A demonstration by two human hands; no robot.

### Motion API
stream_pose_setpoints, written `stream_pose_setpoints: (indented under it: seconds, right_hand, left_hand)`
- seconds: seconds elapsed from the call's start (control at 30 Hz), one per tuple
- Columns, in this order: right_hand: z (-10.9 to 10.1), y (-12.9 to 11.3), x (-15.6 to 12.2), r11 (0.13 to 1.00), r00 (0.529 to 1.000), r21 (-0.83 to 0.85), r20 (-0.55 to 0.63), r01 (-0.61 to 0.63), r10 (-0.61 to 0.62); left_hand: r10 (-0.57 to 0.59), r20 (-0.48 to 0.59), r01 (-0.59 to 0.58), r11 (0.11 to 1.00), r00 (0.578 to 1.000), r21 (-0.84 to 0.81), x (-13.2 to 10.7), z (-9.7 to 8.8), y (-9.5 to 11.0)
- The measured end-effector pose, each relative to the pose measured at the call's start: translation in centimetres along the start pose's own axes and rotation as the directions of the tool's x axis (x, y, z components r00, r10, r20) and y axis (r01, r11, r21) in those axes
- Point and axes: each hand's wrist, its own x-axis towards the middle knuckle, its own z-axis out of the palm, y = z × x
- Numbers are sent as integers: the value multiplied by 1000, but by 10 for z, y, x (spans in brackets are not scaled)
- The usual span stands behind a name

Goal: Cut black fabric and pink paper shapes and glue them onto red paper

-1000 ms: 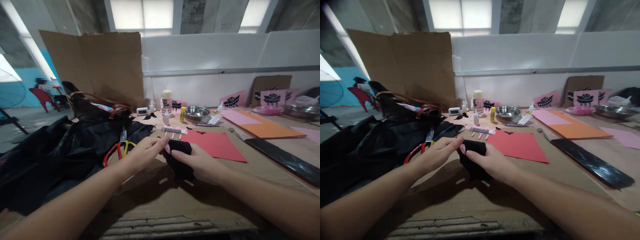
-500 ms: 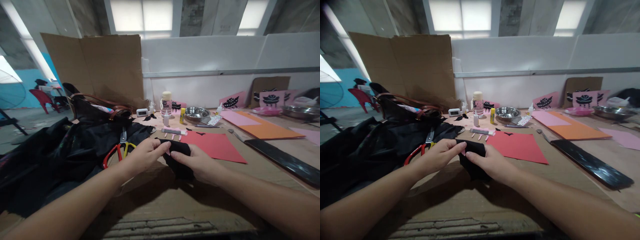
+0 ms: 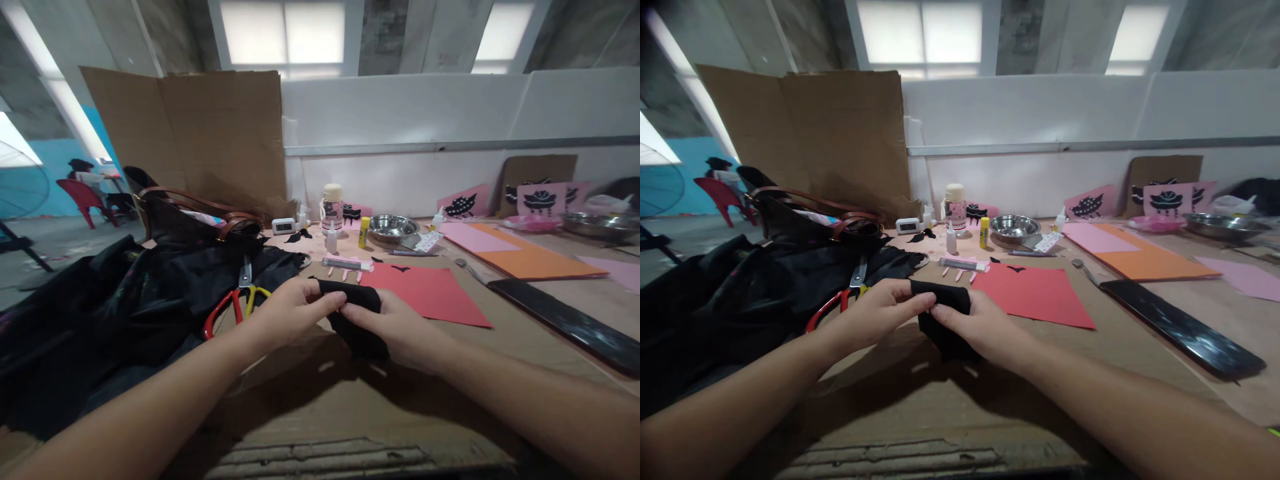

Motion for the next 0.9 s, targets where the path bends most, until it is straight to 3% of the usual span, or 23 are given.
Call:
stream_pose_setpoints:
  seconds: [0.2, 0.47, 0.7, 0.9]
  right_hand:
    - [1, -4, 0, 1000, 1000, -19, -19, -9, 9]
    - [2, -5, 0, 1000, 1000, 9, -7, 19, -19]
    - [0, -3, 0, 1000, 999, 6, -22, 25, -25]
    - [3, -3, 1, 992, 999, 128, -55, 6, 1]
  left_hand:
    - [9, -60, -4, 997, 998, 80, -1, -2, 3]
    - [51, -81, -48, 998, 995, 33, 0, -2, 4]
    - [12, -22, -13, 996, 1000, -84, 2, -1, -6]
    - [23, 33, -17, 983, 999, -182, 3, -2, -2]
